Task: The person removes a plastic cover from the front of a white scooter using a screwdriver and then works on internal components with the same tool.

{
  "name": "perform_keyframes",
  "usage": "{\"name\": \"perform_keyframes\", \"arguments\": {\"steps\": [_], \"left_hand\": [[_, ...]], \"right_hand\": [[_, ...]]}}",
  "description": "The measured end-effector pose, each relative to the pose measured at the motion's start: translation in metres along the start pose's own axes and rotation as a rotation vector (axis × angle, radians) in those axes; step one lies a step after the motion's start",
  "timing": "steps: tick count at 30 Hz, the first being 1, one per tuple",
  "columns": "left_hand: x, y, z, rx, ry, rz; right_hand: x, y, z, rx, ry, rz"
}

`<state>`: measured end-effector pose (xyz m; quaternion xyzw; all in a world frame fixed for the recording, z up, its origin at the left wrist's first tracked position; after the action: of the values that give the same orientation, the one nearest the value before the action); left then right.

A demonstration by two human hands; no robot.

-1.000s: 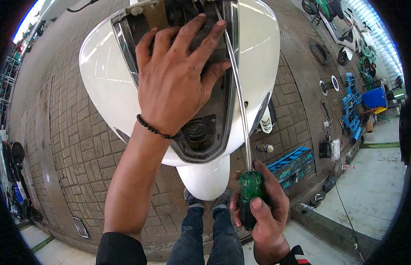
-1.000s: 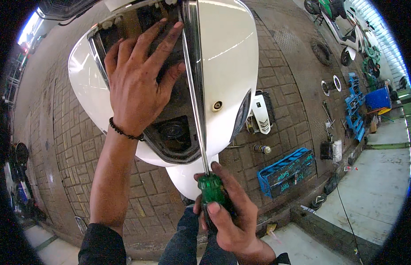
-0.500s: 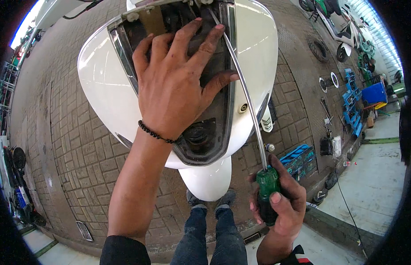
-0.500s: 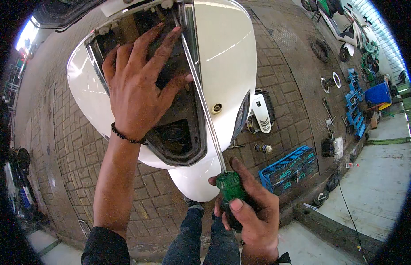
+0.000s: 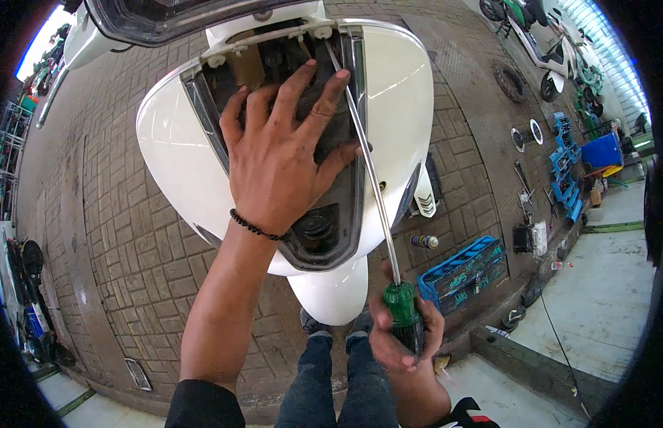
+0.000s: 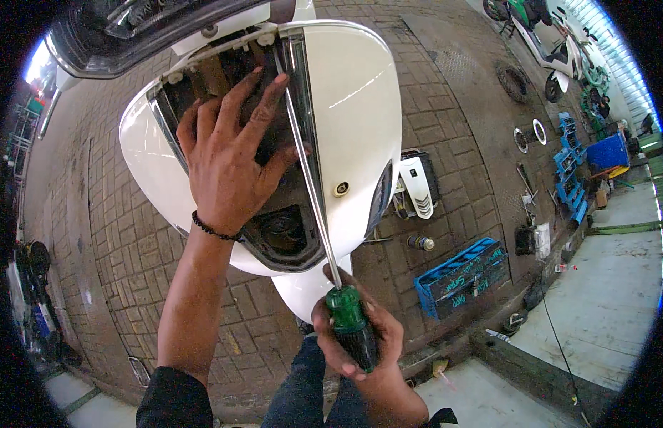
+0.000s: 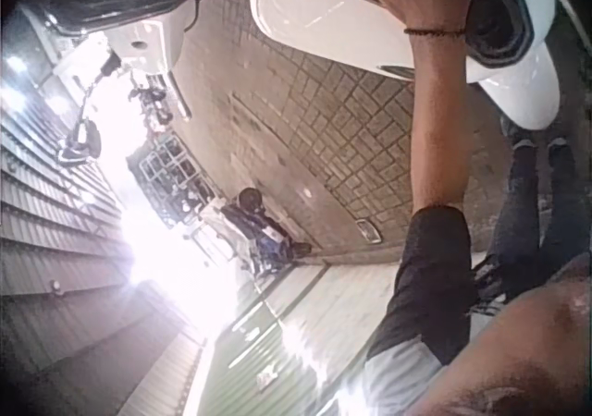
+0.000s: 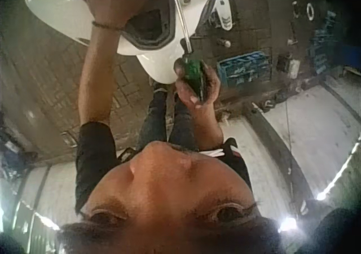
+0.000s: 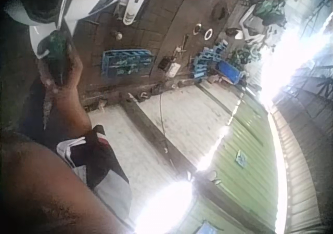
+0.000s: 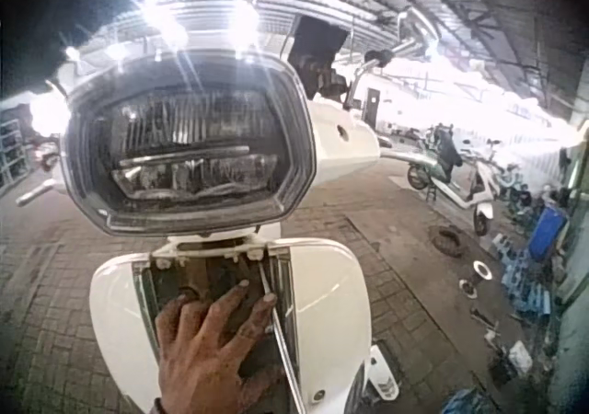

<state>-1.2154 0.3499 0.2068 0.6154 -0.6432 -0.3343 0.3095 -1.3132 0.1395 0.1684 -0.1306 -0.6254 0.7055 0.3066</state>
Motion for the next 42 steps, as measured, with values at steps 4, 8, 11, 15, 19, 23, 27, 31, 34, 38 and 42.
{"name": "perform_keyframes", "arguments": {"steps": [4,8,11,15,19,23,27,31,34,38,42], "left_hand": [[0.001,0.001,-0.003,0.019,0.007,0.044],[-0.001,0.005,-0.005,0.004,0.019,0.094],[-0.001,0.006,-0.004,-0.011,0.017,0.087],[0.002,0.015,-0.006,-0.021,0.003,0.111],[0.001,0.017,-0.001,-0.021,0.01,0.189],[0.003,0.029,-0.004,0.088,0.106,0.234],[0.015,0.033,-0.032,0.072,0.249,0.243],[0.01,0.017,-0.035,0.047,0.383,0.219],[0.019,0.02,-0.046,0.041,0.44,0.2],[0.027,0.009,-0.047,-0.004,0.493,0.213],[0.023,0.016,-0.046,-0.1,0.546,0.232]], "right_hand": [[0.018,-0.015,-0.007,-0.219,-0.096,-0.196],[0.009,-0.038,-0.001,0.27,-0.004,0.724],[0.004,-0.047,0.004,0.547,0.186,1.475],[-0.001,-0.07,0.012,0.582,0.164,1.656],[0.012,-0.084,0.007,0.727,0.312,2.517],[0.015,-0.072,0.012,0.773,0.168,2.451],[-0.022,-0.083,0.009,0.448,-0.27,1.283],[-0.035,-0.106,-0.012,0.506,-0.438,1.884],[-0.043,-0.098,-0.023,0.486,-0.356,1.984],[-0.06,-0.03,-0.05,0.406,-0.641,2.228],[-0.05,-0.075,-0.041,-0.002,-0.868,1.527]]}}
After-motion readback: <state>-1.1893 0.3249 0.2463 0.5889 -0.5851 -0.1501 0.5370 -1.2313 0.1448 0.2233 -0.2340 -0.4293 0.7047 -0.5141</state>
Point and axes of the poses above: each hand's wrist, its own z-axis away from the middle knuckle, its own y-axis out of the back of the hand, x = y × z, the point moved 3 cm from there along -z, towards the middle knuckle, and after that the axes turned 9 degrees about -y, right-handed, at the moved point
